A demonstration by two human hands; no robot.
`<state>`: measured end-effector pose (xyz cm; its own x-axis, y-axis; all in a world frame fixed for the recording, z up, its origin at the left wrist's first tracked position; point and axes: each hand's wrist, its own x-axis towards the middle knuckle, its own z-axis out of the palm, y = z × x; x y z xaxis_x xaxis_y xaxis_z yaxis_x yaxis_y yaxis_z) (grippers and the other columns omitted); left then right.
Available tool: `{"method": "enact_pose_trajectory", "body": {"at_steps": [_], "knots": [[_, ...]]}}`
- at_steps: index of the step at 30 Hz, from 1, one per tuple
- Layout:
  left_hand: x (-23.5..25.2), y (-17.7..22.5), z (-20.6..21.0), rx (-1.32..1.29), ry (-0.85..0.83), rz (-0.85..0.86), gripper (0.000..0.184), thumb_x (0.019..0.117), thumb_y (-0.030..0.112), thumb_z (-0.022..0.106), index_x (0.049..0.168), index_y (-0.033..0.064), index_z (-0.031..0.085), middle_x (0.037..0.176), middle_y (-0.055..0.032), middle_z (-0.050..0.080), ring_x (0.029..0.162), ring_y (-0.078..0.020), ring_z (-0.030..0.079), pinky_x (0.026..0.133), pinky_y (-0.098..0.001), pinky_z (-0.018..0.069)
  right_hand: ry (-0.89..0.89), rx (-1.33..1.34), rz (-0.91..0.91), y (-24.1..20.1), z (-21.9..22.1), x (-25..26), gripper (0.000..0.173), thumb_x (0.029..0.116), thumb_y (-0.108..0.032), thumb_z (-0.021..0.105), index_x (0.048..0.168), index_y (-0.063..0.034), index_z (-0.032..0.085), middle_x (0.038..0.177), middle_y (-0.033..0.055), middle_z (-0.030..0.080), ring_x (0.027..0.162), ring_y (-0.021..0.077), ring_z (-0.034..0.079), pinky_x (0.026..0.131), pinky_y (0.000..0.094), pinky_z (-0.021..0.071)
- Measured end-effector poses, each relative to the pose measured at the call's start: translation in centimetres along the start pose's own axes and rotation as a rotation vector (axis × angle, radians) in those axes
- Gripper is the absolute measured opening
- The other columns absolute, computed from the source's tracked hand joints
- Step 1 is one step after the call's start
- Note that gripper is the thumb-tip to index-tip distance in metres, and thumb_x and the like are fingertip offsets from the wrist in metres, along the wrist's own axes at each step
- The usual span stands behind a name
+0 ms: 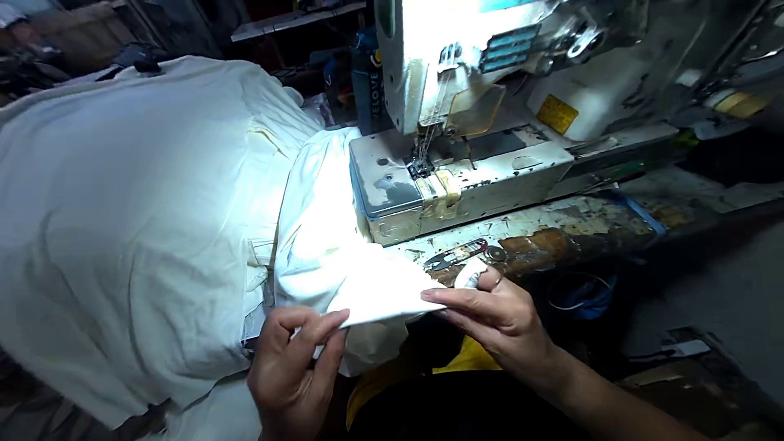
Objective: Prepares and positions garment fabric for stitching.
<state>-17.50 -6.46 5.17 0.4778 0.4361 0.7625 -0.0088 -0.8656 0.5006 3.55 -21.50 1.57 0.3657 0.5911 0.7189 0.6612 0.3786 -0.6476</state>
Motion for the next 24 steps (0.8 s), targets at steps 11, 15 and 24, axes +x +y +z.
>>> {"method": "enact_pose_trajectory", "body": {"at_steps": [11, 15, 24], "knots": [[14.9, -0.2, 6.9, 0.231, -0.359, -0.021, 0.007, 0.0928, 0.017, 0.067, 0.092, 0.0149, 0.074, 0.084, 0.0073, 0.063, 0.076, -0.0006, 0.059, 0.068, -0.0214, 0.0478, -0.133, 0.621, 0.487, 0.3, -2.9, 4.0, 0.032, 0.0993, -0.010, 0.049, 0.070, -0.0116, 0.060, 0.064, -0.0069, 0.063, 0.058, -0.0015, 0.062, 0.054, 0.0159, 0.0530], [20.5, -5.6, 13.5, 0.367, -0.583, -0.139, 0.020, 0.0955, 0.021, 0.071, 0.103, 0.0033, 0.074, 0.097, -0.0173, 0.071, 0.092, -0.0354, 0.068, 0.081, -0.0636, 0.0497, -0.035, 0.794, 0.772, 4.5, -2.0, 6.7, 0.035, 0.1034, -0.007, 0.043, 0.077, -0.0065, 0.066, 0.067, -0.0019, 0.068, 0.055, 0.0043, 0.064, 0.054, 0.0205, 0.0555], [22.2, -6.5, 15.8, 0.326, -0.557, -0.024, 0.027, 0.0919, 0.001, 0.068, 0.113, -0.0160, 0.065, 0.115, -0.0333, 0.067, 0.113, -0.0407, 0.064, 0.102, -0.0526, 0.0437, -0.002, 0.684, 0.666, 5.3, -0.4, 8.1, 0.033, 0.1042, -0.006, 0.048, 0.076, -0.0030, 0.066, 0.066, -0.0044, 0.067, 0.057, -0.0002, 0.063, 0.055, 0.0166, 0.0545]]}}
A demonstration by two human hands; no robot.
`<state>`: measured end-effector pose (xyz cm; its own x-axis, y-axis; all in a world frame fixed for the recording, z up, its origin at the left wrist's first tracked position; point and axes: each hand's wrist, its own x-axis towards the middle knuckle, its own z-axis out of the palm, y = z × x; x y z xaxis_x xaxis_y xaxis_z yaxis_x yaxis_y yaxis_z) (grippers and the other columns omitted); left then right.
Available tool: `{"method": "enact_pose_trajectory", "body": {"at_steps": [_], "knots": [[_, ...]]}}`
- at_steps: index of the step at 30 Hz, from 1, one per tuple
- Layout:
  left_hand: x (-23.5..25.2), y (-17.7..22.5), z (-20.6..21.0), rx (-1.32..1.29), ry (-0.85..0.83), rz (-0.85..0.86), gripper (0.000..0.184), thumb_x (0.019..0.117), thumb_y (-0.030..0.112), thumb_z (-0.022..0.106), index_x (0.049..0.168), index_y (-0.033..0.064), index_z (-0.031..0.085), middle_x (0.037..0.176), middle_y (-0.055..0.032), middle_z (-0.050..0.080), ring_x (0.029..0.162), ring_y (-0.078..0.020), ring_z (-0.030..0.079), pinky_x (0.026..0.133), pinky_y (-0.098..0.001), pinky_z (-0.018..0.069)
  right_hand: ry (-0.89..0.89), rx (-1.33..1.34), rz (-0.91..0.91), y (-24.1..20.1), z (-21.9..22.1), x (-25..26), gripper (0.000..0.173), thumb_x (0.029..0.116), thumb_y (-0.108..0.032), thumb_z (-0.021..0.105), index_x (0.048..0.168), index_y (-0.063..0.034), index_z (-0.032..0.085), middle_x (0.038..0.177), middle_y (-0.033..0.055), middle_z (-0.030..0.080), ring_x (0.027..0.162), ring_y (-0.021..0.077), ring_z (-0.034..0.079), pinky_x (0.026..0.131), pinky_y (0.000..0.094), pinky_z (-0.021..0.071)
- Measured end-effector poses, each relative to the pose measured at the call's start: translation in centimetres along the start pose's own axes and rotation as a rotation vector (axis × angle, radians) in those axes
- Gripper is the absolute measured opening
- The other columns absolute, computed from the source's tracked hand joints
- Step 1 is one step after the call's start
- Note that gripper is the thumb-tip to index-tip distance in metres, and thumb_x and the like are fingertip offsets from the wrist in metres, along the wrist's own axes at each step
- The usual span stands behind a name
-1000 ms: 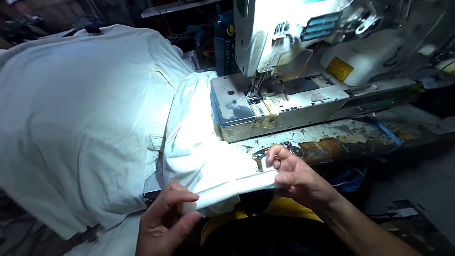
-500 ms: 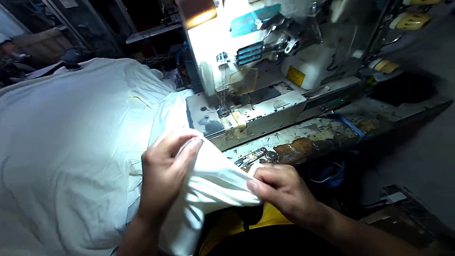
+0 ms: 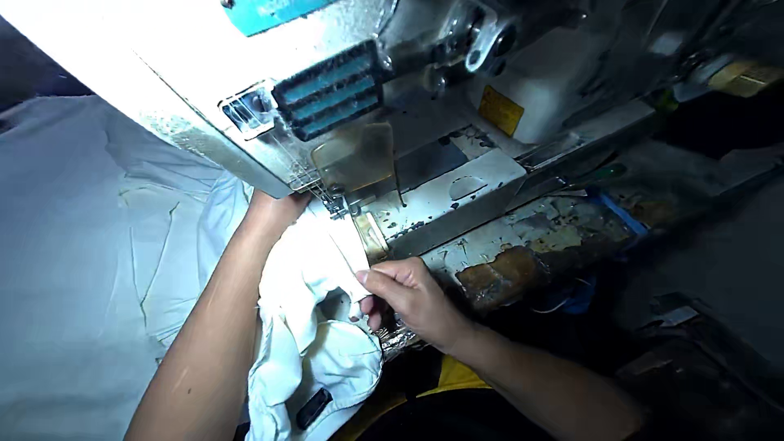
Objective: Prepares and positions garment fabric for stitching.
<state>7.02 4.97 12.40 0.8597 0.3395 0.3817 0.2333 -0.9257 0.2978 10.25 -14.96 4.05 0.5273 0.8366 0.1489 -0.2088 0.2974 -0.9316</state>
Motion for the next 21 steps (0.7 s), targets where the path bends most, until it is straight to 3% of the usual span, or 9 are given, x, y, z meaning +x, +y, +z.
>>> {"method": "enact_pose_trajectory", "body": {"at_steps": [2, 6, 9, 12, 14, 15, 16, 18, 21], "knots": [[0.0, -0.1, 0.2, -0.034, 0.030, 0.004, 0.029, 0.0916, 0.001, 0.068, 0.115, -0.0160, 0.064, 0.116, -0.0333, 0.066, 0.114, -0.0397, 0.063, 0.103, -0.0509, 0.0437, 0.026, 0.015, 0.000, 0.1, 0.2, 0.1, 0.034, 0.1048, -0.006, 0.048, 0.076, -0.0025, 0.066, 0.066, -0.0030, 0.068, 0.056, 0.0006, 0.064, 0.055, 0.0168, 0.0549], [0.7, -1.3, 1.0, -0.146, 0.079, 0.010, 0.034, 0.0912, 0.008, 0.072, 0.120, -0.0095, 0.064, 0.117, -0.0232, 0.067, 0.113, -0.0235, 0.063, 0.103, -0.0397, 0.0465, 0.028, -0.052, 0.038, 0.1, 0.1, 0.9, 0.035, 0.1056, -0.007, 0.050, 0.076, -0.0006, 0.067, 0.066, -0.0005, 0.069, 0.054, 0.0018, 0.062, 0.054, 0.0173, 0.0532], [0.9, -1.2, -0.1, -0.087, 0.006, -0.020, 0.036, 0.0908, 0.011, 0.075, 0.120, -0.0080, 0.065, 0.116, -0.0273, 0.067, 0.112, -0.0365, 0.064, 0.102, -0.0559, 0.0457, -0.028, -0.126, 0.078, -0.5, -0.8, 1.0, 0.036, 0.1079, -0.014, 0.051, 0.080, 0.0002, 0.069, 0.068, 0.0005, 0.070, 0.052, 0.0020, 0.061, 0.052, 0.0173, 0.0514], [-2.2, -0.6, -2.1, -0.052, 0.053, 0.026, 0.024, 0.0938, 0.015, 0.069, 0.112, -0.0011, 0.070, 0.109, -0.0198, 0.070, 0.104, -0.0331, 0.068, 0.093, -0.0588, 0.0507, 0.046, -0.316, -0.147, -0.8, -2.2, -0.9, 0.034, 0.1055, -0.023, 0.057, 0.083, -0.0043, 0.076, 0.076, -0.0031, 0.073, 0.057, -0.0017, 0.059, 0.056, 0.0165, 0.0506], [-6.0, 0.5, -3.2, -0.041, 0.135, 0.201, 0.024, 0.0956, 0.012, 0.057, 0.109, 0.0032, 0.075, 0.114, -0.0118, 0.071, 0.113, -0.0246, 0.065, 0.099, -0.0468, 0.0495, 0.147, -0.340, -0.446, -1.0, -2.7, -1.7, 0.013, 0.0987, -0.013, 0.066, 0.095, -0.0052, 0.076, 0.083, -0.0015, 0.072, 0.062, -0.0004, 0.062, 0.059, 0.0159, 0.0546], [-7.3, 1.1, -3.4, -0.022, 0.133, 0.294, 0.025, 0.0949, 0.011, 0.055, 0.108, 0.0049, 0.076, 0.117, -0.0095, 0.072, 0.119, -0.0238, 0.063, 0.104, -0.0449, 0.0476, 0.149, -0.350, -0.529, -1.3, -2.9, -1.6, 0.013, 0.0964, -0.007, 0.067, 0.106, -0.0045, 0.075, 0.085, 0.0003, 0.072, 0.061, 0.0007, 0.062, 0.059, 0.0163, 0.0555], [-8.2, 1.3, -3.3, 0.020, 0.111, 0.370, 0.025, 0.0940, 0.011, 0.057, 0.106, 0.0061, 0.077, 0.118, -0.0089, 0.073, 0.123, -0.0269, 0.062, 0.107, -0.0490, 0.0444, 0.123, -0.366, -0.552, -1.7, -2.9, -1.2, 0.024, 0.0944, -0.001, 0.065, 0.118, -0.0035, 0.072, 0.085, 0.0015, 0.071, 0.058, 0.0008, 0.060, 0.056, 0.0160, 0.0551], [-8.8, 1.2, -2.5, 0.118, 0.096, 0.432, 0.019, 0.0944, 0.015, 0.061, 0.100, 0.0094, 0.078, 0.113, -0.0070, 0.074, 0.123, -0.0312, 0.062, 0.108, -0.0559, 0.0407, 0.027, -0.364, -0.463, -2.0, -2.5, 0.1, 0.043, 0.0917, 0.006, 0.057, 0.132, -0.0051, 0.065, 0.074, 0.0025, 0.067, 0.049, 0.0027, 0.056, 0.050, 0.0175, 0.0527], [-8.3, 0.6, -2.4, 0.020, 0.278, 0.420, 0.013, 0.0932, 0.016, 0.065, 0.090, 0.0066, 0.074, 0.100, -0.0068, 0.073, 0.112, -0.0231, 0.065, 0.105, -0.0485, 0.0412, -0.056, -0.406, -0.332, -1.8, -1.9, 1.5, 0.050, 0.0898, 0.005, 0.050, 0.136, -0.0072, 0.062, 0.064, 0.0018, 0.061, 0.045, 0.0031, 0.052, 0.047, 0.0187, 0.0496]]}}
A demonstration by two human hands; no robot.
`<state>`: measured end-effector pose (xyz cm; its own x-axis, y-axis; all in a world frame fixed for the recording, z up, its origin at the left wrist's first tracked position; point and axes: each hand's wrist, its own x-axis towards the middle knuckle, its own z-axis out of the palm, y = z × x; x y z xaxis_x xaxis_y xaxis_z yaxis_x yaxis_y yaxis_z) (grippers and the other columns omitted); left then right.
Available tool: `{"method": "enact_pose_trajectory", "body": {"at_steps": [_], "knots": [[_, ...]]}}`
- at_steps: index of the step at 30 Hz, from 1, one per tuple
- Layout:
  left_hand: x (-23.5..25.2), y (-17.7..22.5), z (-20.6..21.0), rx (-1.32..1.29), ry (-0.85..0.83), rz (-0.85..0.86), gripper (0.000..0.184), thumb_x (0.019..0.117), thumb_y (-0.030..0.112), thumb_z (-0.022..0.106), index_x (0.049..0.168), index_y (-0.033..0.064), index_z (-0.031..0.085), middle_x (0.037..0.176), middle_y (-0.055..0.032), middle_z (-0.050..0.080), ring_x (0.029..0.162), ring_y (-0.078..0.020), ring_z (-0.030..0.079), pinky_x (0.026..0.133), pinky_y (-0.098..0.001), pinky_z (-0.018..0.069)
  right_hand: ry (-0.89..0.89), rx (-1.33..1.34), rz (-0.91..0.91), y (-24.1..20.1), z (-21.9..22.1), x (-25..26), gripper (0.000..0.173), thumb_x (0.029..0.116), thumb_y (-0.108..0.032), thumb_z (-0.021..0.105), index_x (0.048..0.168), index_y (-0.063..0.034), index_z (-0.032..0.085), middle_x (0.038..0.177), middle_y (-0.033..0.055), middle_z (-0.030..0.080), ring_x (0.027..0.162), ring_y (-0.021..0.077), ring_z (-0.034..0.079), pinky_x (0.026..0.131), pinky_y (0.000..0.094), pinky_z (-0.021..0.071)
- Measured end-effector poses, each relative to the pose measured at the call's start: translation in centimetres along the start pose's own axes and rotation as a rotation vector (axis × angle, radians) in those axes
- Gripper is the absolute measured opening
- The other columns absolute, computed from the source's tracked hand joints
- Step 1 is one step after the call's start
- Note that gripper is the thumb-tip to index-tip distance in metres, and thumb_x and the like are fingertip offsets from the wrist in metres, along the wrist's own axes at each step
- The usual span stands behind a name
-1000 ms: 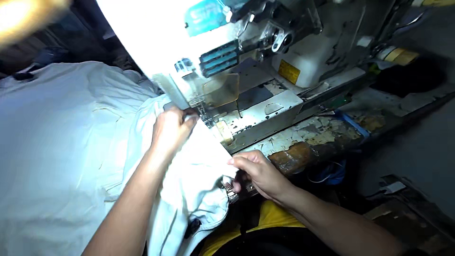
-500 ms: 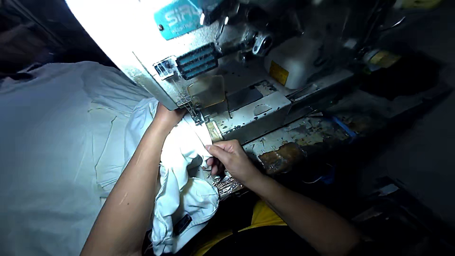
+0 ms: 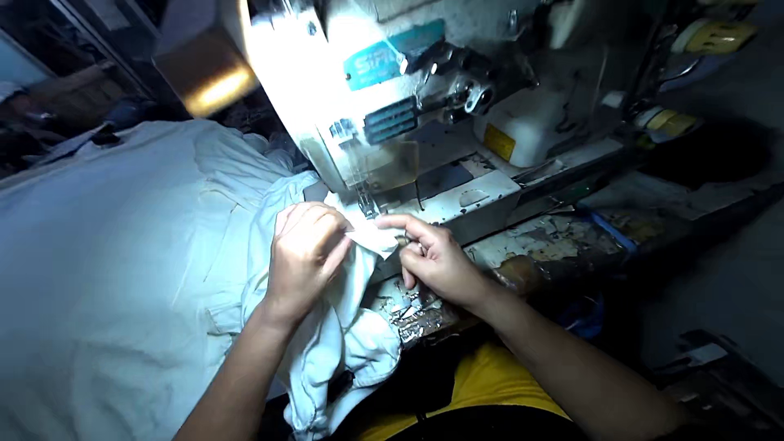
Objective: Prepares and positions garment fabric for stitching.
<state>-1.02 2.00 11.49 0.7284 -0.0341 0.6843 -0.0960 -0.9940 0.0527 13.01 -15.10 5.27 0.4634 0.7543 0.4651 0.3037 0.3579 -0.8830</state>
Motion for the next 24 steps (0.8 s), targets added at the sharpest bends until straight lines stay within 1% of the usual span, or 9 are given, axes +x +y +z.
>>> {"method": "enact_pose_trajectory", "body": {"at_steps": [2, 5, 9, 11, 14, 17, 19, 22, 24], "knots": [[0.2, 0.0, -0.7, -0.099, 0.143, -0.066, 0.006, 0.0893, 0.014, 0.069, 0.086, 0.0087, 0.070, 0.097, -0.0034, 0.070, 0.108, -0.0161, 0.061, 0.103, -0.0391, 0.0411, 0.017, -0.015, 0.027, 0.0, 0.2, 0.1, 0.039, 0.0933, 0.000, 0.054, 0.129, -0.0077, 0.067, 0.070, -0.0009, 0.061, 0.047, -0.0009, 0.051, 0.047, 0.0151, 0.0483], [0.3, -0.4, -1.5, -0.145, 0.227, -0.090, 0.003, 0.0853, 0.013, 0.072, 0.084, 0.0135, 0.069, 0.095, 0.0029, 0.068, 0.107, -0.0107, 0.058, 0.098, -0.0317, 0.0402, 0.059, -0.013, -0.041, 0.0, 0.4, 0.5, 0.016, 0.0974, -0.010, 0.068, 0.111, -0.0055, 0.074, 0.093, -0.0005, 0.068, 0.051, -0.0048, 0.050, 0.046, 0.0106, 0.0455], [0.5, 0.5, -1.8, -0.179, 0.270, -0.062, 0.003, 0.0871, 0.012, 0.073, 0.087, 0.0135, 0.071, 0.099, 0.0028, 0.070, 0.114, -0.0117, 0.059, 0.102, -0.0313, 0.0424, 0.053, 0.005, -0.044, -0.4, 0.8, 0.7, 0.008, 0.0931, -0.015, 0.075, 0.093, -0.0074, 0.072, 0.086, -0.0008, 0.064, 0.053, -0.0026, 0.053, 0.047, 0.0114, 0.0479], [0.3, 1.2, -2.1, -0.195, 0.280, -0.040, 0.002, 0.0882, 0.013, 0.072, 0.088, 0.0132, 0.070, 0.100, 0.0026, 0.068, 0.114, -0.0101, 0.059, 0.102, -0.0290, 0.0423, 0.012, 0.063, -0.008, -1.0, 0.8, 0.8, 0.009, 0.0926, -0.012, 0.075, 0.093, -0.0065, 0.068, 0.082, -0.0004, 0.065, 0.053, -0.0001, 0.058, 0.050, 0.0140, 0.0534], [0.2, 2.5, -3.0, -0.248, 0.274, -0.060, 0.005, 0.0861, 0.014, 0.074, 0.088, 0.0166, 0.070, 0.101, 0.0064, 0.066, 0.113, -0.0076, 0.058, 0.100, -0.0251, 0.0449, -0.020, 0.028, 0.074, -1.4, 0.5, 1.0, 0.014, 0.0929, -0.008, 0.073, 0.101, -0.0076, 0.062, 0.075, -0.0007, 0.063, 0.046, 0.0000, 0.053, 0.045, 0.0142, 0.0486], [0.1, 3.4, -3.4, -0.221, 0.299, -0.059, 0.006, 0.0848, 0.012, 0.073, 0.086, 0.0170, 0.071, 0.096, 0.0075, 0.067, 0.110, -0.0074, 0.058, 0.099, -0.0253, 0.0435, -0.038, -0.009, 0.049, -1.2, 0.3, 1.3, 0.003, 0.0917, -0.006, 0.073, 0.094, -0.0044, 0.072, 0.081, 0.0017, 0.066, 0.047, 0.0004, 0.052, 0.044, 0.0147, 0.0478], [-0.4, 3.7, -2.9, -0.147, 0.310, -0.032, 0.003, 0.0869, 0.012, 0.073, 0.086, 0.0140, 0.071, 0.095, 0.0033, 0.067, 0.108, -0.0097, 0.058, 0.098, -0.0273, 0.0432, -0.108, -0.055, 0.013, -1.4, 0.1, 0.9, 0.007, 0.0927, -0.009, 0.073, 0.089, -0.0031, 0.074, 0.083, 0.0022, 0.067, 0.057, 0.0010, 0.058, 0.052, 0.0154, 0.0516], [-2.0, 3.5, -1.3, 0.014, 0.235, 0.088, 0.014, 0.0941, 0.018, 0.069, 0.084, 0.0079, 0.071, 0.094, -0.0069, 0.070, 0.104, -0.0205, 0.062, 0.097, -0.0376, 0.0441, -0.217, -0.049, -0.053, -1.9, 0.4, -1.5, 0.017, 0.0965, -0.015, 0.069, 0.093, 0.0003, 0.074, 0.084, 0.0016, 0.069, 0.069, -0.0015, 0.063, 0.066, 0.0148, 0.0545], [-3.2, 3.8, -0.8, 0.009, 0.159, 0.095, 0.015, 0.0960, 0.018, 0.066, 0.087, 0.0082, 0.071, 0.099, -0.0074, 0.071, 0.109, -0.0222, 0.063, 0.098, -0.0385, 0.0444, -0.201, -0.102, -0.160, -1.9, 1.0, -4.0, 0.024, 0.1001, -0.020, 0.065, 0.094, 0.0017, 0.074, 0.084, 0.0038, 0.069, 0.075, -0.0004, 0.063, 0.071, 0.0153, 0.0533]]}}
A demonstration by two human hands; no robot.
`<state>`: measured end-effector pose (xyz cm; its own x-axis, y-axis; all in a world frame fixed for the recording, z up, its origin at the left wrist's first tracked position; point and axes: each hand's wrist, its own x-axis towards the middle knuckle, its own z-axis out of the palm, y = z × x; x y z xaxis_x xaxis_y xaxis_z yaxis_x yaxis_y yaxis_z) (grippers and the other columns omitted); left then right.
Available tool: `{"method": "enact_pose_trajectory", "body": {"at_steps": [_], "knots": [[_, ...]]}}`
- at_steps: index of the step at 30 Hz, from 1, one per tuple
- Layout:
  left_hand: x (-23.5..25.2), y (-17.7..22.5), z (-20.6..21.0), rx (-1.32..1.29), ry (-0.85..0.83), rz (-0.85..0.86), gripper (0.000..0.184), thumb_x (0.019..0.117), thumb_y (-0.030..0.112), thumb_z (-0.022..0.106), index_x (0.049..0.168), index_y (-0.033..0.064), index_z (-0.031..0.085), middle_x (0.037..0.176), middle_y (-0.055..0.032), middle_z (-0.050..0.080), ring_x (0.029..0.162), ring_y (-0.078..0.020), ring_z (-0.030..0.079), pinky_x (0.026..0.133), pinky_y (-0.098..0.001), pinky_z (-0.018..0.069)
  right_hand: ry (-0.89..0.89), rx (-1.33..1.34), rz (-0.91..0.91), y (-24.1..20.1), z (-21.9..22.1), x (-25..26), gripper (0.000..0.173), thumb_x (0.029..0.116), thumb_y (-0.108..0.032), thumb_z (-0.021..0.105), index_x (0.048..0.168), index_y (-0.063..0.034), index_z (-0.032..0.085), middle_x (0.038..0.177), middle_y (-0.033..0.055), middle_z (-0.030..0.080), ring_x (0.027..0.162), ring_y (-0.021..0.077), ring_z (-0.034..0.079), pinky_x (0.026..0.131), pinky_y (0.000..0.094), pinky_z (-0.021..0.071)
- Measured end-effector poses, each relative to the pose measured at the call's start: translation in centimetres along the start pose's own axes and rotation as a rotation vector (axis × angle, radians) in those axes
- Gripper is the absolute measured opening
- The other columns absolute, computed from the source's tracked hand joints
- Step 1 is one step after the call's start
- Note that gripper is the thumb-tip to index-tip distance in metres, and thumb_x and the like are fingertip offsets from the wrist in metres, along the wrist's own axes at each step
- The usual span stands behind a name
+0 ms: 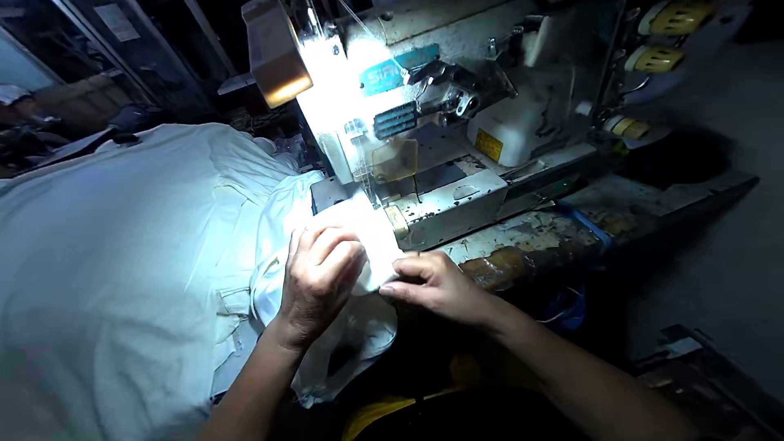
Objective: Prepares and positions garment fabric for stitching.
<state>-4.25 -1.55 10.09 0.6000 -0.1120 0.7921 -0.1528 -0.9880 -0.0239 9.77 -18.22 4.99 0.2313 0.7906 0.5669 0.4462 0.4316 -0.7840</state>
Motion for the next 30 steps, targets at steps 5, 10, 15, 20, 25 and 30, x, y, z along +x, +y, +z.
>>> {"method": "enact_pose_trajectory", "body": {"at_steps": [5, 10, 15, 20, 25, 30], "knots": [[2.9, 3.3, -2.4, 0.038, -0.253, 0.058, 0.019, 0.0974, 0.013, 0.057, 0.098, 0.0094, 0.075, 0.107, -0.0057, 0.074, 0.104, -0.0221, 0.067, 0.089, -0.0411, 0.0517, 0.087, -0.198, -0.076, 0.2, 0.9, -2.1, 0.029, 0.1031, -0.024, 0.061, 0.091, -0.0005, 0.073, 0.077, 0.0061, 0.067, 0.071, 0.0047, 0.063, 0.068, 0.0189, 0.0523], [5.1, 1.1, -0.7, 0.125, -0.843, 0.218, 0.011, 0.0768, 0.018, 0.080, 0.075, 0.0121, 0.071, 0.074, -0.0039, 0.064, 0.071, -0.0249, 0.065, 0.069, -0.0498, 0.0493, 0.123, -0.250, -0.082, 2.0, 1.4, -2.3, 0.022, 0.0986, -0.017, 0.061, 0.090, -0.0025, 0.076, 0.083, 0.0071, 0.072, 0.084, 0.0120, 0.066, 0.084, 0.0305, 0.0506], [6.2, -2.2, -1.1, 0.168, -0.905, 0.149, 0.019, 0.0765, 0.030, 0.085, 0.076, 0.0152, 0.072, 0.073, -0.0019, 0.064, 0.070, -0.0242, 0.065, 0.064, -0.0493, 0.0477, 0.228, -0.060, 0.011, 4.3, 2.3, -2.5, 0.020, 0.0981, -0.015, 0.066, 0.097, 0.0003, 0.078, 0.088, 0.0070, 0.075, 0.077, 0.0034, 0.068, 0.077, 0.0200, 0.0557], [6.9, -4.8, -1.3, 0.160, -0.791, 0.228, 0.024, 0.0781, 0.034, 0.073, 0.066, 0.0180, 0.060, 0.065, 0.0004, 0.055, 0.062, -0.0219, 0.061, 0.054, -0.0440, 0.0433, 0.197, -0.069, 0.042, 5.7, 1.6, -1.1, 0.020, 0.0977, -0.018, 0.068, 0.099, -0.0016, 0.079, 0.085, 0.0051, 0.075, 0.073, 0.0011, 0.066, 0.072, 0.0178, 0.0553], [7.8, -5.3, -1.8, 0.221, -0.776, 0.246, 0.029, 0.0832, 0.042, 0.063, 0.066, 0.0199, 0.056, 0.063, 0.0023, 0.051, 0.065, -0.0209, 0.058, 0.057, -0.0415, 0.0379, 0.218, -0.089, 0.024, 6.1, 1.3, -0.3, 0.017, 0.0956, -0.018, 0.071, 0.097, -0.0030, 0.079, 0.083, 0.0034, 0.074, 0.070, 0.0003, 0.064, 0.068, 0.0170, 0.0536], [7.9, -5.4, -1.9, 0.208, -0.765, 0.245, 0.030, 0.0831, 0.045, 0.060, 0.065, 0.0221, 0.055, 0.064, 0.0040, 0.049, 0.066, -0.0192, 0.056, 0.059, -0.0405, 0.0371, 0.229, -0.118, 0.036, 6.3, 1.2, -0.2, 0.016, 0.0941, -0.020, 0.073, 0.096, -0.0044, 0.079, 0.080, 0.0021, 0.072, 0.067, 0.0003, 0.062, 0.065, 0.0172, 0.0521]]}}
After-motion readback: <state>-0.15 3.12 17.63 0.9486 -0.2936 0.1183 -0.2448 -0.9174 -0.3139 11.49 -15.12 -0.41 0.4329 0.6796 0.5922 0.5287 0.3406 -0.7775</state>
